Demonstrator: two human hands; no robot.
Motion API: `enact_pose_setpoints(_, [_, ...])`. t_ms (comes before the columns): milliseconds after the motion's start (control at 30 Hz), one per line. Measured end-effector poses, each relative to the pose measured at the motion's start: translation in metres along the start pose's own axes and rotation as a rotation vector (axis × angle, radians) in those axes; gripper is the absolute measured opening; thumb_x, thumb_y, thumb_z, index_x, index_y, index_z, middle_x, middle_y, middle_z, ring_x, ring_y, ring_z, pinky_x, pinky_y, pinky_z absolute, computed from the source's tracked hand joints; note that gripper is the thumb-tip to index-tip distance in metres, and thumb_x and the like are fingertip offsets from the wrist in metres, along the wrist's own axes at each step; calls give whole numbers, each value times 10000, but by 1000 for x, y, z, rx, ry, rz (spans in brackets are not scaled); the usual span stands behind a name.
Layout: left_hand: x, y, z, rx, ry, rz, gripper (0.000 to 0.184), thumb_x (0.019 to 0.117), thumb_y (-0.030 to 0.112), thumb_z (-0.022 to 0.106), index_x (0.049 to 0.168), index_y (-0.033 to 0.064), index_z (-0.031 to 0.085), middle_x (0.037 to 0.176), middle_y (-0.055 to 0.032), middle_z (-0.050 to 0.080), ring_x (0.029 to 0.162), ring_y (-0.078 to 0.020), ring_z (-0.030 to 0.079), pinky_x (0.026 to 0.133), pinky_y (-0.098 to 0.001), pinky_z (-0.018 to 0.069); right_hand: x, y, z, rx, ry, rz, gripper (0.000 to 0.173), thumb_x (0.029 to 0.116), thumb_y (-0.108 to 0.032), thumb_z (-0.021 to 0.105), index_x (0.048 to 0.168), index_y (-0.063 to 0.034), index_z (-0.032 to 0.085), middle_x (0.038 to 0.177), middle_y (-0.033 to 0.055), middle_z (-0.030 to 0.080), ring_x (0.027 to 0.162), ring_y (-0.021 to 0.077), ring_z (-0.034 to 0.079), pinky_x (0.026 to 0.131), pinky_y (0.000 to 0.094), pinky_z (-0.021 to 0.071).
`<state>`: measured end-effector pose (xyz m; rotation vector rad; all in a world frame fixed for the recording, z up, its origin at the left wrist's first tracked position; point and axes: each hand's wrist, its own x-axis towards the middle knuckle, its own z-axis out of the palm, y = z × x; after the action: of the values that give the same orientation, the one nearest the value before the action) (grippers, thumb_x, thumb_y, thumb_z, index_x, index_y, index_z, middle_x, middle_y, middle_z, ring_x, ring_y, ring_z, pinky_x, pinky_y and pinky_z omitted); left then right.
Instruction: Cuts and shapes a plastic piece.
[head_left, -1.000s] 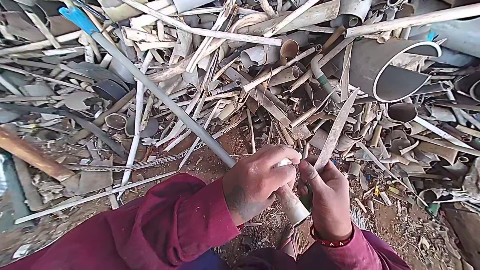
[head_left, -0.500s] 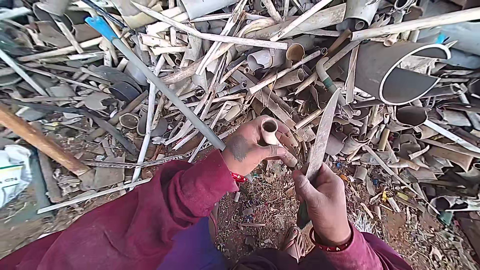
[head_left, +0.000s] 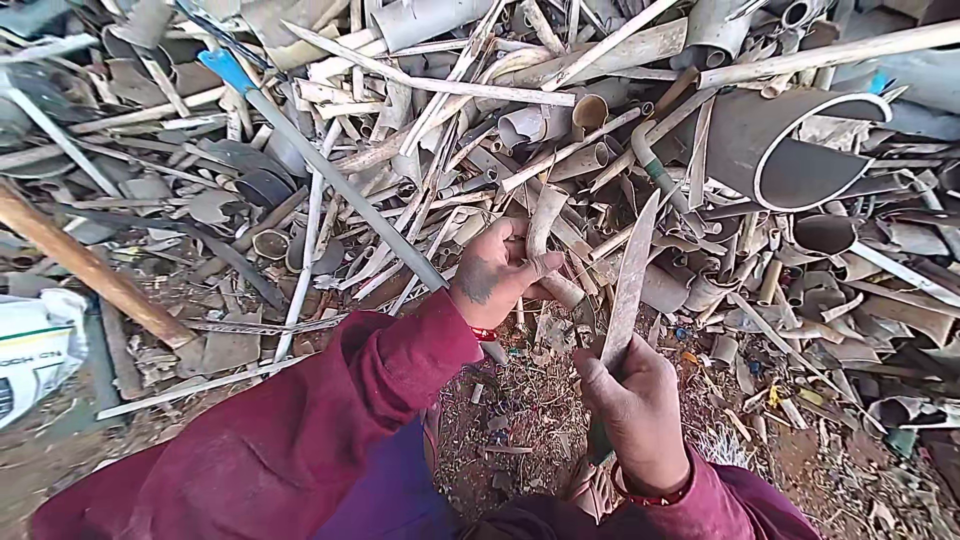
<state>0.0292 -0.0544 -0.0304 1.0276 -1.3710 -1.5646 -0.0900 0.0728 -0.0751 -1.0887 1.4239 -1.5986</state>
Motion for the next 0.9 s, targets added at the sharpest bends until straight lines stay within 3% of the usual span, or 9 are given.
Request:
enact_pose_setpoints(133, [3,7,1,-39,-20,-284,149,1050,83,533,1161,-16,540,754,-52,642,565,-102,660,535,-232,587,0,-6,-6,-29,6,-30,94,839,-80,648,896,-121,586,614,-146,570,472,-52,521,435,138,455])
enact_pose_setpoints(200, [3,0,-1,121,-41,-203,218,1080,130,483,1226,-17,552,728,-25,596,518,-51,577,471,-177,501,1,-5,-7,-101,27,-51,99,819,-92,657,892,-113,594,625,-148,575,479,-68,515,440,123,441])
enact_pose_setpoints(300, [25,-1,-26,306,91,-34,280,1076,151,473,1297,6,566,718,-6,543,504,-48,506,479,-211,460,6,-3,-16,-266,148,-158,127,790,-118,670,899,-66,629,642,-148,572,506,-96,514,461,109,441])
enact_pose_setpoints(433, [50,14,-74,194,148,-126,205,1055,91,515,1236,57,606,691,45,522,488,-10,471,475,-147,431,21,-9,-45,-292,297,-207,86,875,-83,652,895,-130,582,626,-165,579,490,-58,552,460,137,496])
enact_pose_setpoints(567, [29,2,-52,15,-60,-299,192,1064,98,491,1203,57,618,662,50,504,471,3,476,435,-126,428,12,-2,-38,-426,43,11,208,877,-176,691,1037,-44,684,727,-93,647,529,-63,554,486,130,478])
enact_pose_setpoints(700, [22,-1,-31,-49,-207,-395,166,1067,110,498,1170,71,623,650,39,474,464,-20,461,420,-139,411,11,-1,-20,-378,-113,152,465,836,-229,725,1238,-24,613,851,-32,662,590,-20,593,503,155,500])
enact_pose_setpoints(767, [19,-4,-27,-52,-263,-332,161,1061,89,507,1178,66,615,668,29,492,476,-28,473,431,-150,429,12,-1,-18,-375,-105,100,558,861,-372,752,1268,-33,576,901,-33,674,657,-14,625,552,165,528])
enact_pose_setpoints(833, [19,-11,-28,-33,-329,-159,204,1029,46,544,1223,45,607,678,19,548,503,-39,541,472,-170,506,14,-1,-18,-312,-108,59,541,947,-491,670,1243,-50,568,842,-72,623,616,-24,573,528,160,501])
enact_pose_setpoints(900, [21,-18,-33,64,-379,31,251,1010,38,567,1261,23,568,748,23,619,599,-24,607,578,-168,548,15,-2,-19,-228,-120,35,334,1062,-369,514,1175,-61,574,791,-93,576,583,-26,545,497,141,485])
